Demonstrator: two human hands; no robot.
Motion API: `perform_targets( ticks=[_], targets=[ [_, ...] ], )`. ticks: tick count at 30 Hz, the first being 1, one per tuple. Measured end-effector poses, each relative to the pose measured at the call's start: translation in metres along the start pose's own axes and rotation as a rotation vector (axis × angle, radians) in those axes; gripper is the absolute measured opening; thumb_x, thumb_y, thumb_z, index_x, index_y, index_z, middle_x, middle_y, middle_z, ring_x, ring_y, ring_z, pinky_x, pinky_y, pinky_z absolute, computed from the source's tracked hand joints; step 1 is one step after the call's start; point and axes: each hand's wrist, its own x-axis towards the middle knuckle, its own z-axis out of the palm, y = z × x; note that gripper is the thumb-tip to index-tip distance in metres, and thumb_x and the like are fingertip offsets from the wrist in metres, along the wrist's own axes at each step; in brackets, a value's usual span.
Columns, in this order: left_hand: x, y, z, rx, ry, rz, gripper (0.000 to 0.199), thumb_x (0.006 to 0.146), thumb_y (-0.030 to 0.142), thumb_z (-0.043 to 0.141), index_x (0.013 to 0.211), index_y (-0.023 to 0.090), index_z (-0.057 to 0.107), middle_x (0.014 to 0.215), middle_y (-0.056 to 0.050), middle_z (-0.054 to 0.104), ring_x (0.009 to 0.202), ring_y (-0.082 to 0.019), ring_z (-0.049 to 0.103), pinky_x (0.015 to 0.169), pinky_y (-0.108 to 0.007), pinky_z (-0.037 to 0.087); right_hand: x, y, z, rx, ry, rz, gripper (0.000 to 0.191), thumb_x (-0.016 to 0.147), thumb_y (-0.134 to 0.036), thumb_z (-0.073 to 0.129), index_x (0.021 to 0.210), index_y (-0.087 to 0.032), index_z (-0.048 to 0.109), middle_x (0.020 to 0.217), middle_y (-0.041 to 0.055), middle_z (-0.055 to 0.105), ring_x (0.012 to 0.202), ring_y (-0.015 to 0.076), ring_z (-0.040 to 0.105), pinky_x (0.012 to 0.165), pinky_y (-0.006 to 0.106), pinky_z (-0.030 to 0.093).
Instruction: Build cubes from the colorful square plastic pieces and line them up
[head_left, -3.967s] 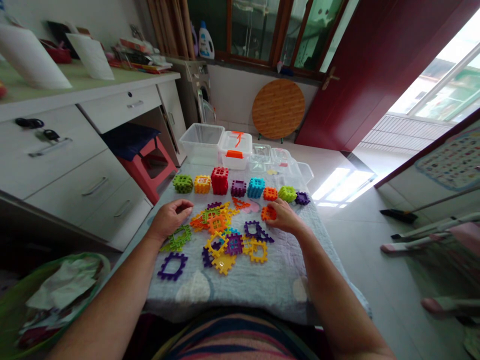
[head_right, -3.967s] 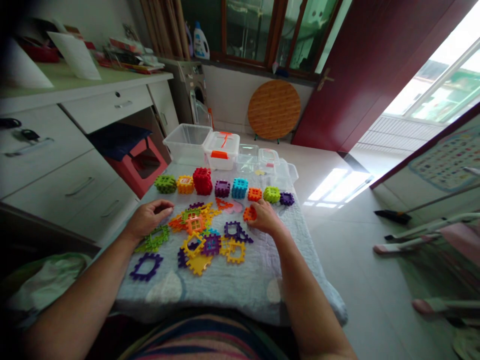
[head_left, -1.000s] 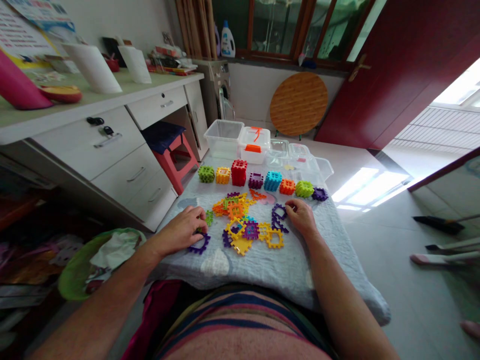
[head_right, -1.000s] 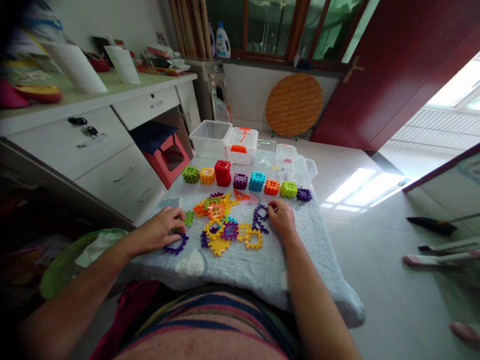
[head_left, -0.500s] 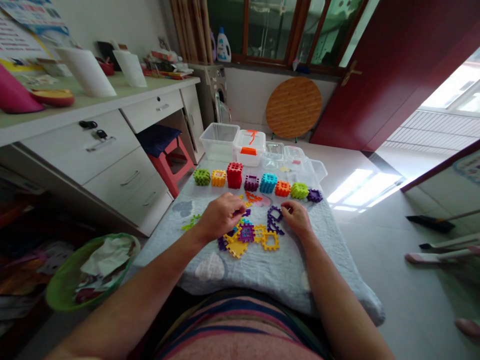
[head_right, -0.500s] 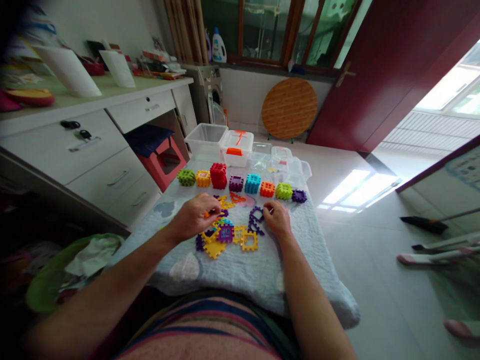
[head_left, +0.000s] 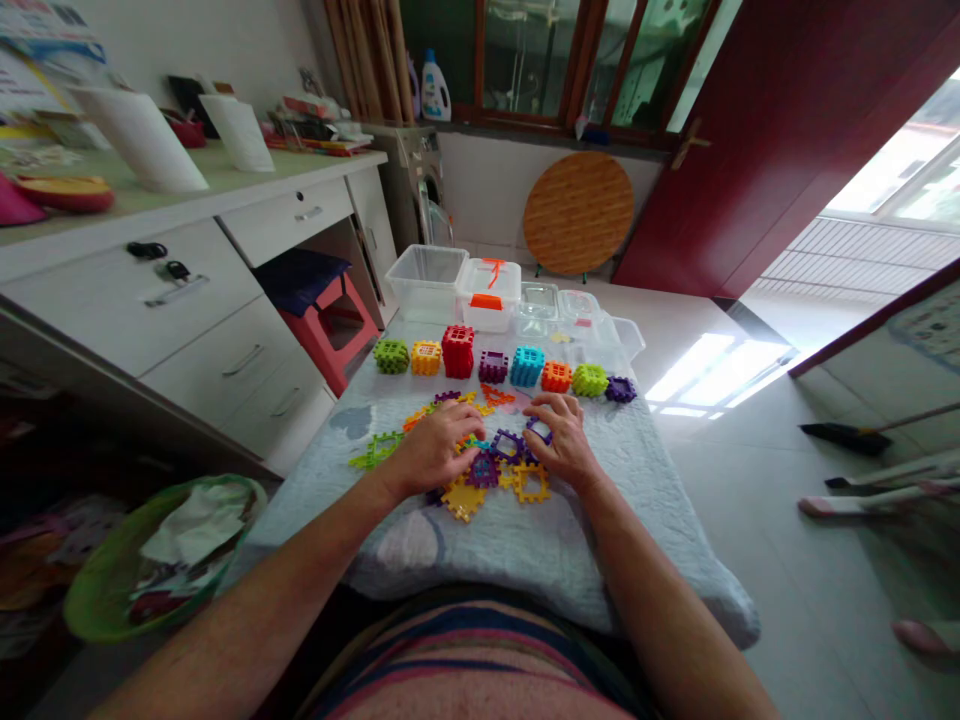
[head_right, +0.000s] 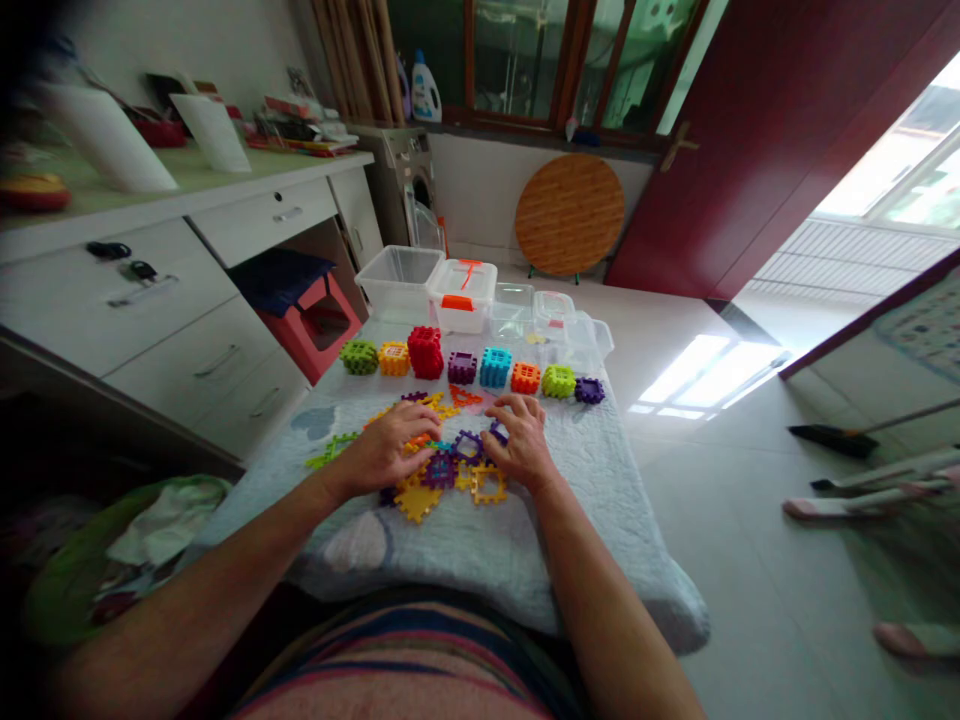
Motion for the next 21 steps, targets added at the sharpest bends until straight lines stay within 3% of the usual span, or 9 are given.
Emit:
perform_targets(
  ticks=[5,9,13,18,21],
  targets=[
    [-0.043,-0.016,-0.028,-0.031,-0.056,-0.119,0.013,0.083,0.023,0.063,0.095,0.020,0.064,0.105,-0.005,0.066,0.106,-0.022,0.058,0.098,-0.038,0.044,0.002,-0.009,0.006,-0.064,-0.247,-0.102,0.038,0.080,-0.047,0.065,0.109,-0.023,0.069,0.116,0.0078,0.059,0.113,0.0292,0.044,0.101,0.049,0.031],
    [-0.062,-0.017,-0.031,-0.044,-0.118,-0.170,0.026,0.079,0.029,0.069,0.104,0.021,0.064,0.109,-0.005,0.066,0.108,-0.023,0.059,0.100,-0.038,0.045,0.001,-0.013,0.010,-0.102,-0.300,-0.096,0.041,0.074,-0.052,0.070,0.103,-0.023,0.069,0.106,0.0078,0.058,0.107,0.0290,0.044,0.097,0.048,0.033],
    [-0.066,-0.012,-0.018,-0.023,-0.102,-0.186,0.043,0.077,0.029,0.071,0.118,0.021,0.060,0.124,-0.009,0.062,0.118,-0.025,0.056,0.104,-0.040,0.044,0.001,-0.009,0.008,-0.024,-0.200,-0.028,0.036,0.072,-0.041,0.071,0.103,-0.022,0.065,0.104,0.0070,0.059,0.105,0.0276,0.047,0.094,0.044,0.038],
    [-0.061,-0.009,-0.005,0.020,-0.115,-0.199,0.048,0.079,0.025,0.069,0.125,0.019,0.056,0.124,-0.010,0.062,0.116,-0.026,0.057,0.103,-0.041,0.045,0.001,0.027,-0.001,0.006,0.131,0.191,0.032,0.075,-0.038,0.067,0.103,-0.021,0.063,0.102,0.0074,0.062,0.101,0.0268,0.052,0.096,0.044,0.039],
    [-0.058,-0.008,-0.003,0.040,-0.137,-0.213,0.042,0.080,0.021,0.065,0.121,0.019,0.059,0.116,-0.009,0.065,0.109,-0.025,0.059,0.099,-0.040,0.047,-0.002,0.043,-0.003,-0.044,0.102,0.269,0.034,0.074,-0.041,0.068,0.101,-0.021,0.064,0.098,0.0070,0.062,0.099,0.0275,0.053,0.095,0.044,0.038]
  ],
)
